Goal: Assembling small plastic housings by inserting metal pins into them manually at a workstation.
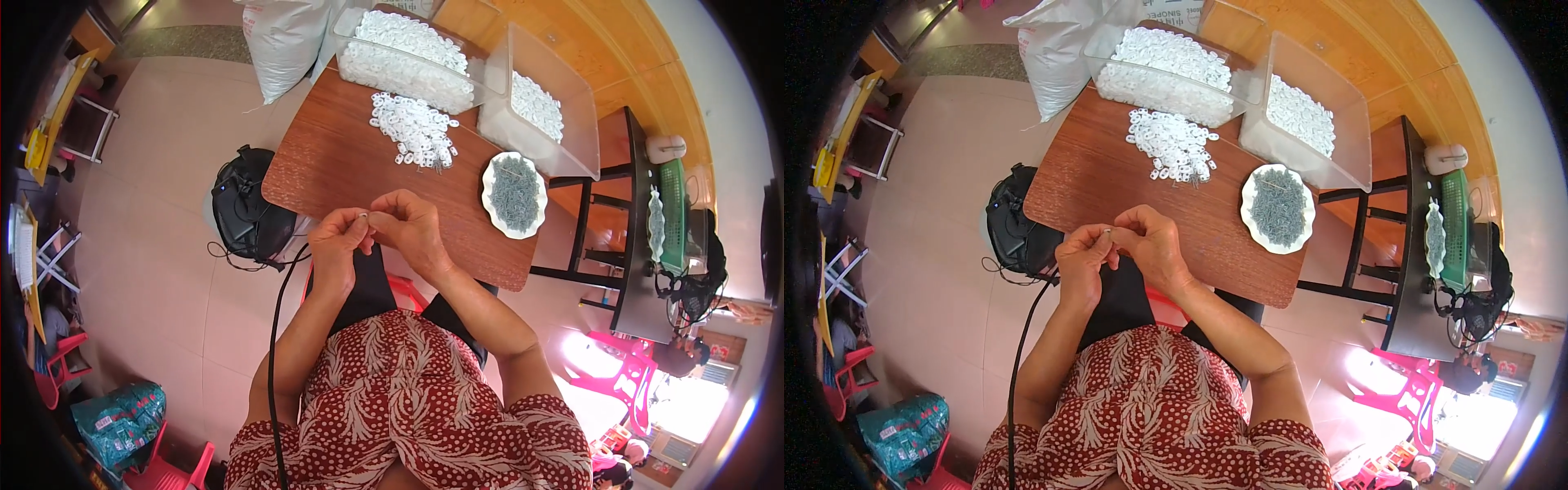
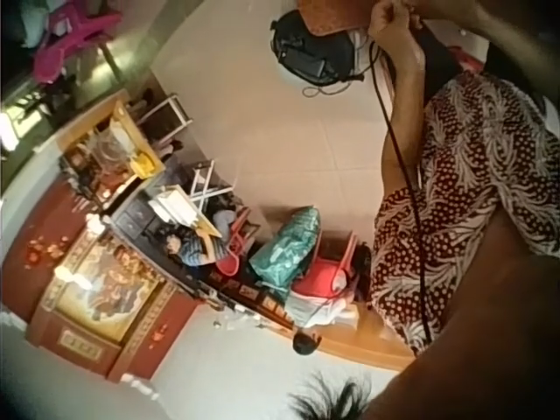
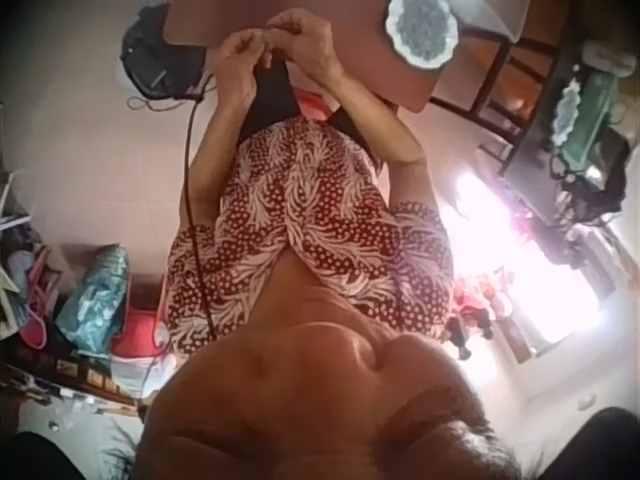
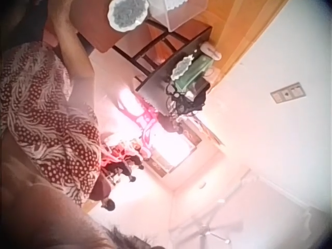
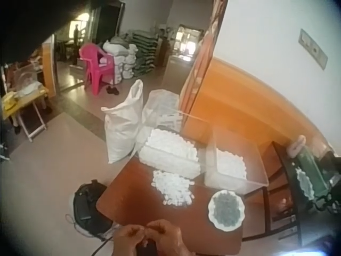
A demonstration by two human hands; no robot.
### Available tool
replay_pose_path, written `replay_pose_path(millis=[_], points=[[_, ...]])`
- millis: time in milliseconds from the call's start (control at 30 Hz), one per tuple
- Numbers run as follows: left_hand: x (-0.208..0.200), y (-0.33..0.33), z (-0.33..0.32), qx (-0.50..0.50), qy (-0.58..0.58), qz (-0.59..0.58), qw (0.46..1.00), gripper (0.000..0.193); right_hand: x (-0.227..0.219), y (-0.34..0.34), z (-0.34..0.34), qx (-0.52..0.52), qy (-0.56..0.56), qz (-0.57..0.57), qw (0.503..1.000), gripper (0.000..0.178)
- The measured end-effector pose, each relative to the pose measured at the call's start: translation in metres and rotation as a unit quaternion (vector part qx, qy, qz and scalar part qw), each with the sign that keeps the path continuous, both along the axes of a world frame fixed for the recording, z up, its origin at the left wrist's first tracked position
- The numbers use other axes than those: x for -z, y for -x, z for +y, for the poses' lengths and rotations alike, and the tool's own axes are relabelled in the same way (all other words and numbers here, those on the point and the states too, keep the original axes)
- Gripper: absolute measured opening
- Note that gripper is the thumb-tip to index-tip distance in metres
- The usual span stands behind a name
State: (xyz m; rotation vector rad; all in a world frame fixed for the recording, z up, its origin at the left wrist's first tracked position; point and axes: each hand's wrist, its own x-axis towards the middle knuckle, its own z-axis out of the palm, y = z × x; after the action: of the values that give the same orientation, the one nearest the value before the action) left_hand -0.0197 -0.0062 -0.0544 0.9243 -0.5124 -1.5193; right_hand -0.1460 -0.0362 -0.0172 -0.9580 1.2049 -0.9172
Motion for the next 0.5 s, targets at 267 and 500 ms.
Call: replay_pose_path(millis=[267,500], points=[[0.011,-0.01,-0.009,0.004,-0.069,0.022,0.997,0.012,0.055,0.061,-0.066,0.105,0.212,0.372,0.898,0.007],[0.013,-0.005,-0.008,0.018,-0.082,0.037,0.996,0.012,0.07,0.048,-0.098,0.062,0.303,0.615,0.725,0.021]])
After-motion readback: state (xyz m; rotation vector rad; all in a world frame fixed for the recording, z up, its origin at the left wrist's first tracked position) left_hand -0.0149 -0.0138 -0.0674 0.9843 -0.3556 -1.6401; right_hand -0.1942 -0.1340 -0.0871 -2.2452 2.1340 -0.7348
